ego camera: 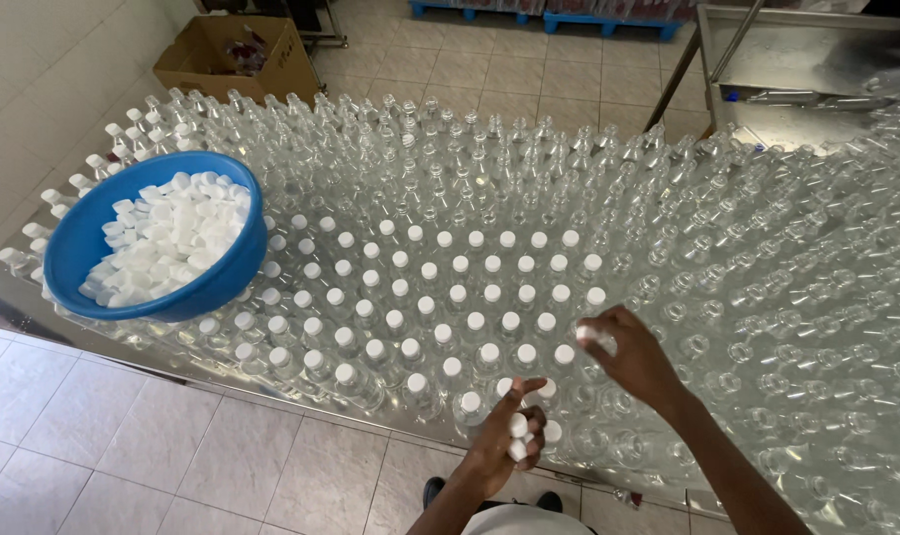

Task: The person stands at a stainless steel table and repeatedly picks up white bottle caps from a blue basin. They then screw the caps onto rows of clear plastic bottles arranged on the table surface. The person continues this repetitive capping process throughout the video.

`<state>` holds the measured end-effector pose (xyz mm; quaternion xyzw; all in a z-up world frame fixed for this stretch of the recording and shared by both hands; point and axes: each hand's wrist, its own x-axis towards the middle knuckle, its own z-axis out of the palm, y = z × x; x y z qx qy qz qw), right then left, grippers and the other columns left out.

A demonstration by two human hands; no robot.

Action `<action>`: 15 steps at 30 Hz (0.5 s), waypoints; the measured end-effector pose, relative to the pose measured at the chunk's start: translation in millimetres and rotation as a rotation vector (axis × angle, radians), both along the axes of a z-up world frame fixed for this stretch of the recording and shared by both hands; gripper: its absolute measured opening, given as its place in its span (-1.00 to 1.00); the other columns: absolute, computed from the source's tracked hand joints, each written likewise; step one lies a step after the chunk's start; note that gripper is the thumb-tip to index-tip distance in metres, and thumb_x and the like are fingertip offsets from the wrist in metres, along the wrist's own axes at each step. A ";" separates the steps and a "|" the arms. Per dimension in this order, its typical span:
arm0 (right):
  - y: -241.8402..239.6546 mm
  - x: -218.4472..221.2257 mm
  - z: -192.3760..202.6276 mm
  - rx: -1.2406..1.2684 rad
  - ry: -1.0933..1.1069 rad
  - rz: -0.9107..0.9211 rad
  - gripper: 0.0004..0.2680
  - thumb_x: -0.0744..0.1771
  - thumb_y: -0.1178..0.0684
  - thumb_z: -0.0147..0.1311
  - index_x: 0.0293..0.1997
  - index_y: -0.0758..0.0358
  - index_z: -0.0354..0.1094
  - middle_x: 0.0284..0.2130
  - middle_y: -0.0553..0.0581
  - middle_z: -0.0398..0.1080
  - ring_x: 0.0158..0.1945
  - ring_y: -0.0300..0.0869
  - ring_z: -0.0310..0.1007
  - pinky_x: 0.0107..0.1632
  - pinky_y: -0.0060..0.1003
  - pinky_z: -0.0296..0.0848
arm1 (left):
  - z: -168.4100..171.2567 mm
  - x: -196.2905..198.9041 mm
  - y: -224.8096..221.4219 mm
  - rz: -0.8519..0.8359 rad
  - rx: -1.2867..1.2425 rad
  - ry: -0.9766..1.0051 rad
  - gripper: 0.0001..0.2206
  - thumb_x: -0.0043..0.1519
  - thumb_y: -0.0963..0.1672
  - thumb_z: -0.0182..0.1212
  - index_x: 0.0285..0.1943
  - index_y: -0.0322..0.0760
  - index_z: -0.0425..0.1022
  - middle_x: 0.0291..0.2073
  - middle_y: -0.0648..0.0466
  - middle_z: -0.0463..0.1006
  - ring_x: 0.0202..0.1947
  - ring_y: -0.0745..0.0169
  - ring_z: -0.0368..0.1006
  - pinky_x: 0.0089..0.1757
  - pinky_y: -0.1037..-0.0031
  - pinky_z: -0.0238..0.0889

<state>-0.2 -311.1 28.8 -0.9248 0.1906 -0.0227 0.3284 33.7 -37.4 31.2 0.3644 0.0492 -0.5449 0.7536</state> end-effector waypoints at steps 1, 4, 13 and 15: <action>-11.3 7.8 -12.6 -0.002 -0.001 -0.001 -0.66 0.39 -0.18 0.15 0.32 -0.06 0.51 0.08 0.05 0.43 0.04 -0.15 0.52 0.11 -0.18 0.60 | -5.5 -1.0 2.5 -0.001 -0.002 -0.001 -0.40 0.43 0.19 -0.04 0.52 -0.14 0.32 -0.52 0.24 0.28 -0.65 0.50 0.16 -0.64 0.62 -0.12; -39.3 31.0 -49.7 -0.071 -0.041 0.021 -0.68 0.35 -0.28 0.24 0.10 0.00 0.64 -0.17 -0.08 0.46 0.03 -0.20 0.45 0.05 -0.21 0.43 | -20.5 -0.2 11.7 0.193 0.061 0.123 -0.53 0.43 0.21 0.08 -0.04 -0.18 0.47 -0.56 0.20 0.31 -0.67 0.40 0.26 -0.67 0.56 -0.09; -47.3 41.8 -51.3 0.104 0.142 0.045 -0.63 0.42 -0.27 -0.01 0.18 0.09 0.63 0.02 0.10 0.68 0.04 -0.04 0.68 0.12 -0.15 0.53 | -35.9 -4.4 49.0 0.330 -0.044 0.183 -0.56 0.43 0.15 0.14 -0.34 -0.15 0.35 -0.48 0.05 0.41 -0.63 0.28 0.35 -0.70 0.52 0.02; -48.3 43.7 -52.3 0.224 0.231 -0.074 -0.54 0.36 -0.42 0.00 0.25 -0.02 0.62 0.16 0.06 0.66 0.16 -0.01 0.65 0.21 -0.08 0.49 | -33.6 -3.5 51.3 0.301 -0.056 0.232 -0.76 0.45 0.01 0.15 -0.24 -0.09 0.38 -0.50 0.09 0.38 -0.65 0.31 0.28 -0.70 0.55 -0.06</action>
